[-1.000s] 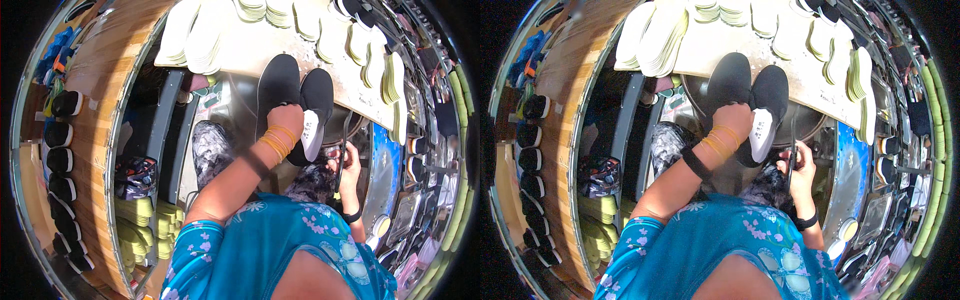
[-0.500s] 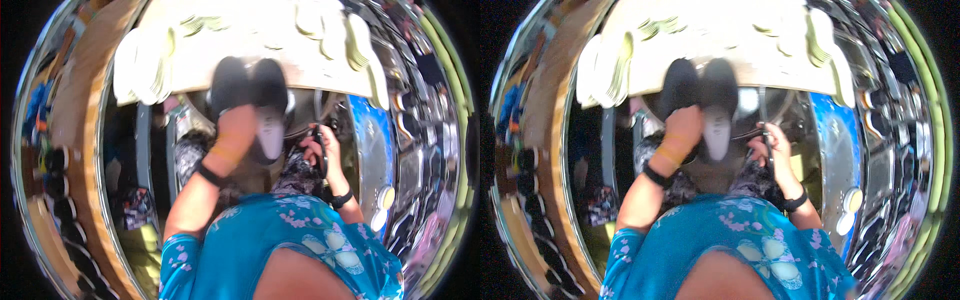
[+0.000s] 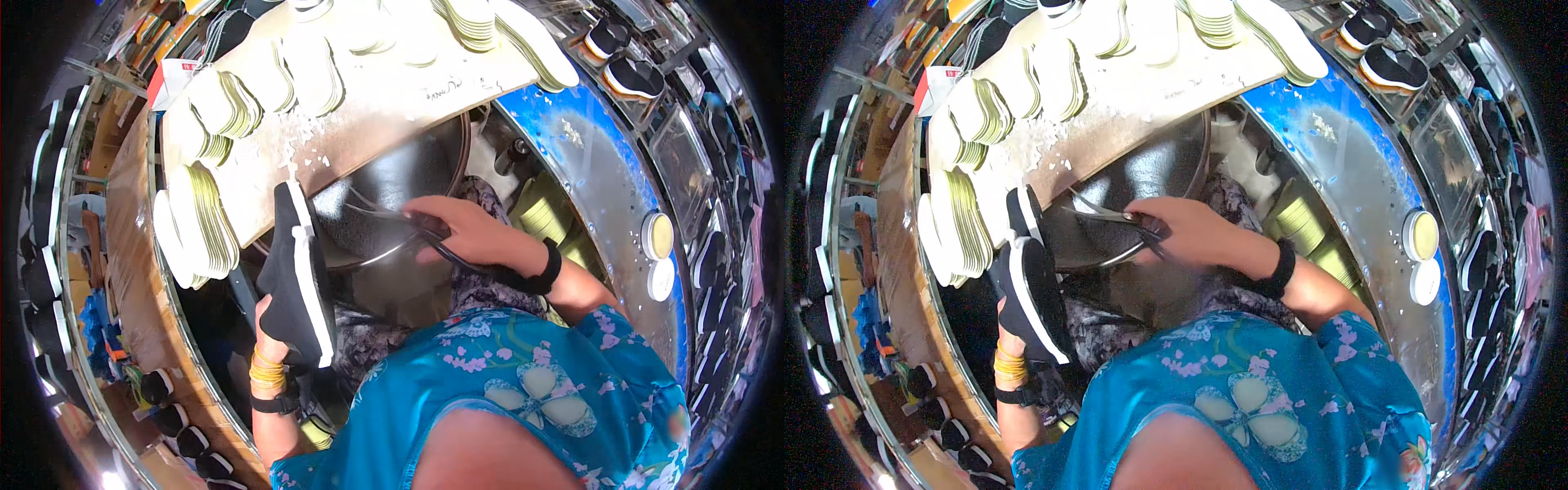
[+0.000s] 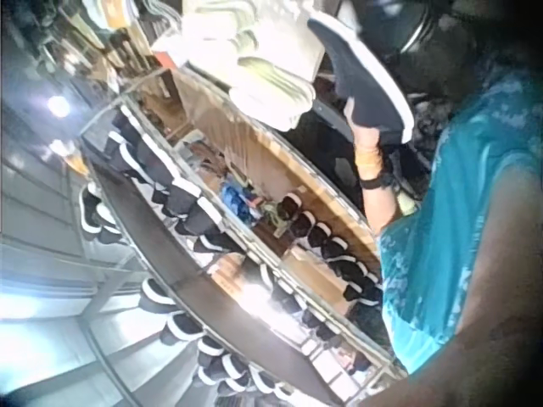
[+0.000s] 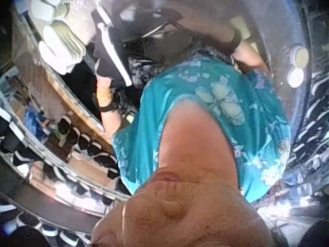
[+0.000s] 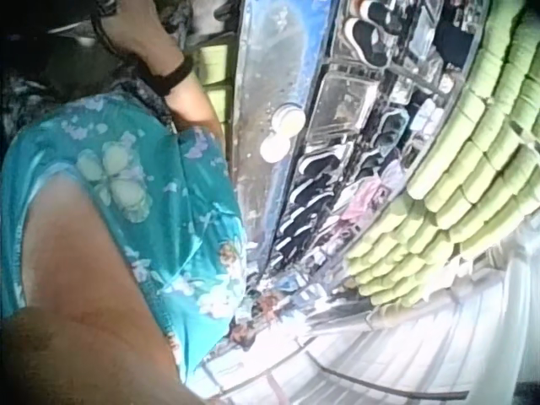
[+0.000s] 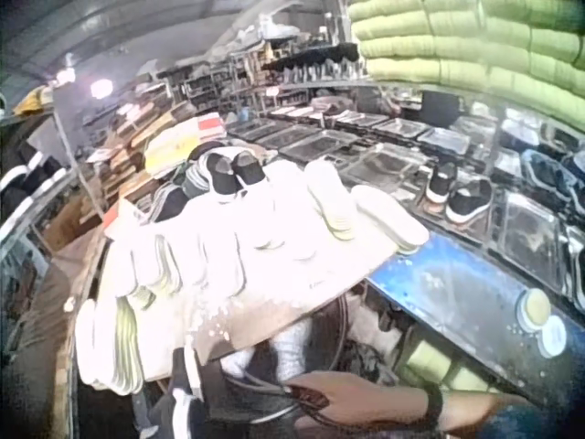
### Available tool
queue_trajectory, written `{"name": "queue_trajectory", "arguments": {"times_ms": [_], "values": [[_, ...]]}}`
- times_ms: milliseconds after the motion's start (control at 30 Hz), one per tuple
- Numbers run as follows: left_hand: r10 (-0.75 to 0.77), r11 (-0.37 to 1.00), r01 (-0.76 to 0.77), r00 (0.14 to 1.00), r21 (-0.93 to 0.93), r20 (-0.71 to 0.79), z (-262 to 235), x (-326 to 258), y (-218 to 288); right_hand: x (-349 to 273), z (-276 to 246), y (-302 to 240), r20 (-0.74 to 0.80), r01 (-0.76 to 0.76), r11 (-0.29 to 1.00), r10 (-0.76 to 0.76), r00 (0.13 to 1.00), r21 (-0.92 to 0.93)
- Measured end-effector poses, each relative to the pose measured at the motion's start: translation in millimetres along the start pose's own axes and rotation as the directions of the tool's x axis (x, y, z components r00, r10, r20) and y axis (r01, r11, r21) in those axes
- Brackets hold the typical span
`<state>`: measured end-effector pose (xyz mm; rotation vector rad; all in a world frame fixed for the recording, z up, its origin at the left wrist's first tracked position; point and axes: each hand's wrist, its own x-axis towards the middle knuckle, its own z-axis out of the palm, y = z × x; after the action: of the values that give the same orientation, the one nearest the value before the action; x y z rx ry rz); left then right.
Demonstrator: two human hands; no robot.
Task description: The person trims the edges of shoes using shears, places them on a rack, and inserts insoles into other shoes by hand. They then trim more shoes with shears, insert additional insoles, and place the finished shoes onto a moving conveyor.
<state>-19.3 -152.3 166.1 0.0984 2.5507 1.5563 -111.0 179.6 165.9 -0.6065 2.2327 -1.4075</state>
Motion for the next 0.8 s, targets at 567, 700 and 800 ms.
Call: {"name": "queue_trajectory", "arguments": {"times_ms": [567,700,800], "values": [[0.040,0.948,-0.060,0.997,0.314,0.071,-7.0,-13.7,5.4,-38.0,4.9,30.0,0.222,-0.157,0.950,0.220,0.950,-0.270],[0.026,0.979,-0.005,0.995,0.202,-0.098,-1.4,-11.9,-8.3,-42.1,8.1,19.7,0.188,0.042,0.987,-0.012,0.982,-0.157],[0.082,0.958,-0.054,0.993,0.283,-0.089,0.9,-13.4,-12.0,-35.7,8.6,2.6,0.179,0.154,0.967,-0.117,0.977,-0.203]]}}
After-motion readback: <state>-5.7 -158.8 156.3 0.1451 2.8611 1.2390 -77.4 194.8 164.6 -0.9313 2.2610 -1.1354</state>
